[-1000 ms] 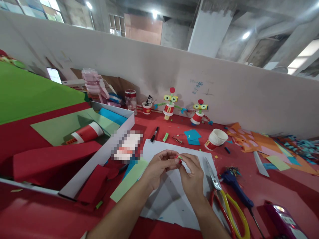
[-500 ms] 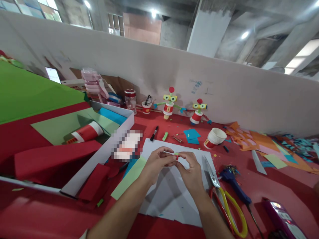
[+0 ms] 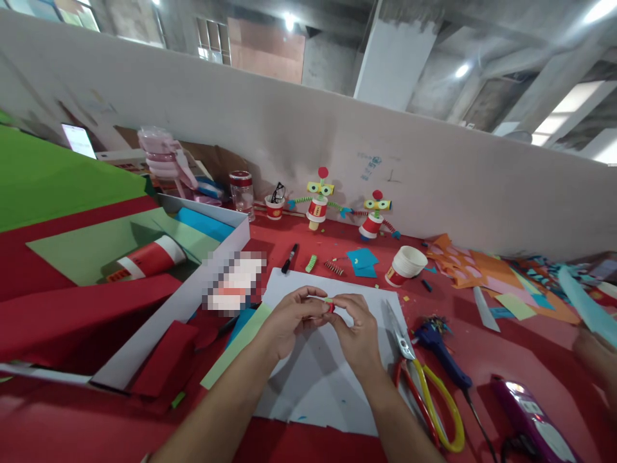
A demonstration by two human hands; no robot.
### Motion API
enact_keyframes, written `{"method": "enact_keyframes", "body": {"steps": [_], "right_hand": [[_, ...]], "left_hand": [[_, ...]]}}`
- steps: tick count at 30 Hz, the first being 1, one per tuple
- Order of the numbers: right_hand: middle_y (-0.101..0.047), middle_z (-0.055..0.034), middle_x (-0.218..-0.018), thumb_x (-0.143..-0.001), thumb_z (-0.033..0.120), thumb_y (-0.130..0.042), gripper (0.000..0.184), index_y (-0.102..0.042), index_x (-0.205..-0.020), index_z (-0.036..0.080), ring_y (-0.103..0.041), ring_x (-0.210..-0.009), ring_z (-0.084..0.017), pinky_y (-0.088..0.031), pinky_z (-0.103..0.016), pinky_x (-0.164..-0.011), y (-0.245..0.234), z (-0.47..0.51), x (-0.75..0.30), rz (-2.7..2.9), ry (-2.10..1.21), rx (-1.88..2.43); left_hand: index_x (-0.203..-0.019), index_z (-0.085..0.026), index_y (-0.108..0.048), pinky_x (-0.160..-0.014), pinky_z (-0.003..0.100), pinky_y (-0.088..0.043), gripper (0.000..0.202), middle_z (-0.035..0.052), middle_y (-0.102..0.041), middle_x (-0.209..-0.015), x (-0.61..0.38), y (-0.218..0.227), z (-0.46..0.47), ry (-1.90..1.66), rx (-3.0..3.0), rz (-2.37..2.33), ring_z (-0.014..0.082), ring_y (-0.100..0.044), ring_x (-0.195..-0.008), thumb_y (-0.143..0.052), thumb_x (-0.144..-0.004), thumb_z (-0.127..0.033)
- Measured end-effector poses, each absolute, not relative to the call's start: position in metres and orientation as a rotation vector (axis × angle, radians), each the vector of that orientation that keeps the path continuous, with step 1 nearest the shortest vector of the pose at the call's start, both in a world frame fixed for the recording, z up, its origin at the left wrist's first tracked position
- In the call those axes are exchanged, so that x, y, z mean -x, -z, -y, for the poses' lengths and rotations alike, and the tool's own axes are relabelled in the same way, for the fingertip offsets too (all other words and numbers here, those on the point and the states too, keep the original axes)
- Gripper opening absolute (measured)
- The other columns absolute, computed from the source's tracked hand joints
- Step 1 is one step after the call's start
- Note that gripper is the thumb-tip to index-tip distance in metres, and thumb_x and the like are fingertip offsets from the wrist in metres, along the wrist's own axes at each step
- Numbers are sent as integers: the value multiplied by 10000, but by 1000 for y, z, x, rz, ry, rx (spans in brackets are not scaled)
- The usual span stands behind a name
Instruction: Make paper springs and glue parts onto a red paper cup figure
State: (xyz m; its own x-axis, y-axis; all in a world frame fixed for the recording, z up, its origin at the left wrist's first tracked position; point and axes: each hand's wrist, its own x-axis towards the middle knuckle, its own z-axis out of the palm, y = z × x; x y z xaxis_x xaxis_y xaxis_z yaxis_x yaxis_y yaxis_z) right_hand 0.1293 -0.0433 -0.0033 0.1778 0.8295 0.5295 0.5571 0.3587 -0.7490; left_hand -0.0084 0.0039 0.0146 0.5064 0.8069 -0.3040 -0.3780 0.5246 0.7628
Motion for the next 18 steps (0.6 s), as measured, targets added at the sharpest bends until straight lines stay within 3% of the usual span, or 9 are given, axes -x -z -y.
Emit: {"method": "enact_keyframes", "body": {"steps": [9,18], "right_hand": [[-664,-36,-859,-775,188,-637,124,-697,-856,260,-576,-862,-211,-471,-363,-773,4,42,-130,1487,-309,1307],[-656,-35,-884,-795,171,-610,143,-680,-885,258,-574,-875,-206,-464,-347,-778,5,42,-130,1495,-300,1313]], "left_hand": [[-812,-176,-550,-613,231,-437,369,-64,-576,-541,6,-13,-4,-810,-679,-683,66,-510,-489,-805,-546,-167],[-886,-188,-561,-702,248,-468,431,-20,-640,-705,8,-14,-4,-798,-694,-683,91,-594,-641,-830,-550,-182]]}}
